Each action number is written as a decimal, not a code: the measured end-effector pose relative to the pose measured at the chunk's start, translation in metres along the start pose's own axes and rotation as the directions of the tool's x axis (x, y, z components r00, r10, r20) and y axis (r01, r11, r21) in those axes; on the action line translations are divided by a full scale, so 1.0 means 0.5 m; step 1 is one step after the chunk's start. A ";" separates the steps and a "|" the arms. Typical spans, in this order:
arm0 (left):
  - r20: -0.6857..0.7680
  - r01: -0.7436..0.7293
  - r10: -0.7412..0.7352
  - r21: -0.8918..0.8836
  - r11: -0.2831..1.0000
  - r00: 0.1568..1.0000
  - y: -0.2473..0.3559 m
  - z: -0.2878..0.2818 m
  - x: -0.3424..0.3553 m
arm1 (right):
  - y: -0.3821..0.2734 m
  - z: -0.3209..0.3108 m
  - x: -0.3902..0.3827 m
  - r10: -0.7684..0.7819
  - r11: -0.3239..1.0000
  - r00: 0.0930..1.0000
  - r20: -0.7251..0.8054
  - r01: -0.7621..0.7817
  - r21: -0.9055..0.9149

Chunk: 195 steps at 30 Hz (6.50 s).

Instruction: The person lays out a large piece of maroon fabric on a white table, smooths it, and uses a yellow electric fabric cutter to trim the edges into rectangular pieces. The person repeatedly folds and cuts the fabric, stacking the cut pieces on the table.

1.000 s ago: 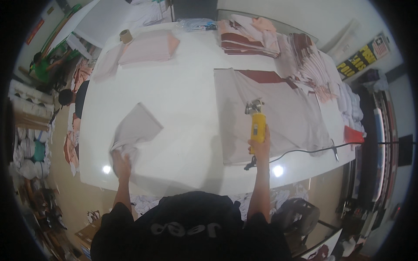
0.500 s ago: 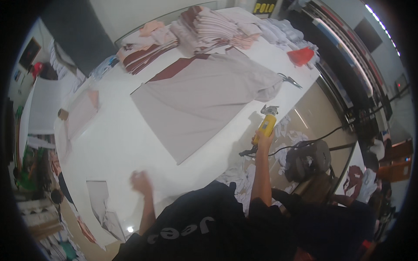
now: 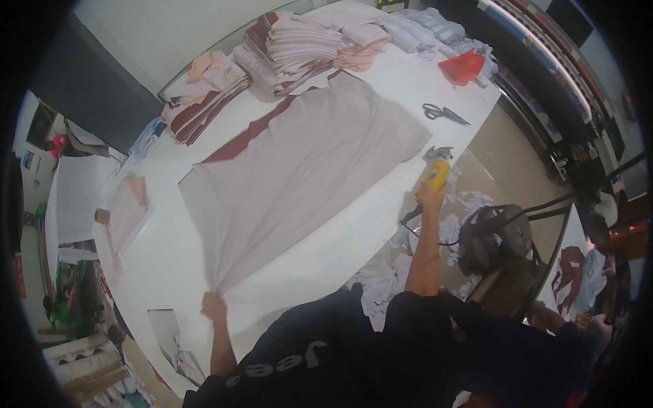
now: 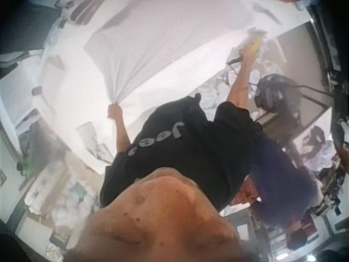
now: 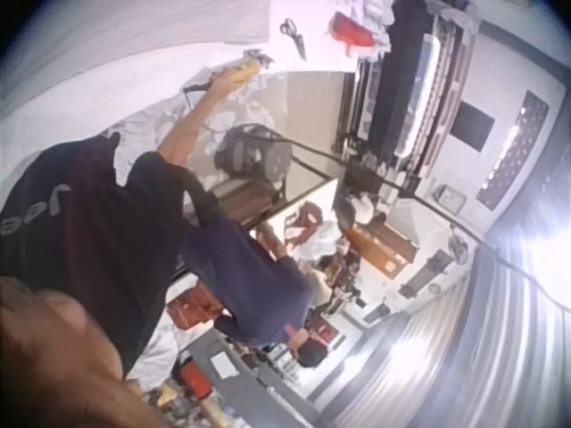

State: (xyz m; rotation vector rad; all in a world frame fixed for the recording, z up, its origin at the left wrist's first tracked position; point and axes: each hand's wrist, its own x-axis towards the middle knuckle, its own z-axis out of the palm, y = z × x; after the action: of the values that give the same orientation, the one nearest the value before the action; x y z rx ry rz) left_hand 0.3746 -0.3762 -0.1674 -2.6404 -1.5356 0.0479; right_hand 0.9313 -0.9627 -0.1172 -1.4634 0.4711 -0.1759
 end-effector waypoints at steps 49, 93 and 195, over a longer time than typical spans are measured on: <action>0.151 0.340 -0.314 -0.192 0.921 0.937 -0.342 -0.041 0.319 | 0.172 0.797 -0.618 -0.164 0.049 0.098 0.982 0.995 -0.091; 0.409 0.602 -0.596 -0.782 0.163 0.692 -0.023 -0.037 -0.305 | 0.075 0.424 -0.094 0.049 0.717 0.724 0.688 0.454 -0.530; -0.068 -0.063 0.029 -0.574 0.816 0.997 0.036 -0.073 0.589 | 0.066 1.012 0.059 -0.226 0.242 0.563 0.795 0.823 -0.514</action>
State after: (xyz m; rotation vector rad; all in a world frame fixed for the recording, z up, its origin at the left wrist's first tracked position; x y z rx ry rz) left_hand 0.5384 -0.1312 -0.1278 -3.0825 -1.6753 -0.5821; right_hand 1.1593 -0.5092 -0.1371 -2.5898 -0.7063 -0.0313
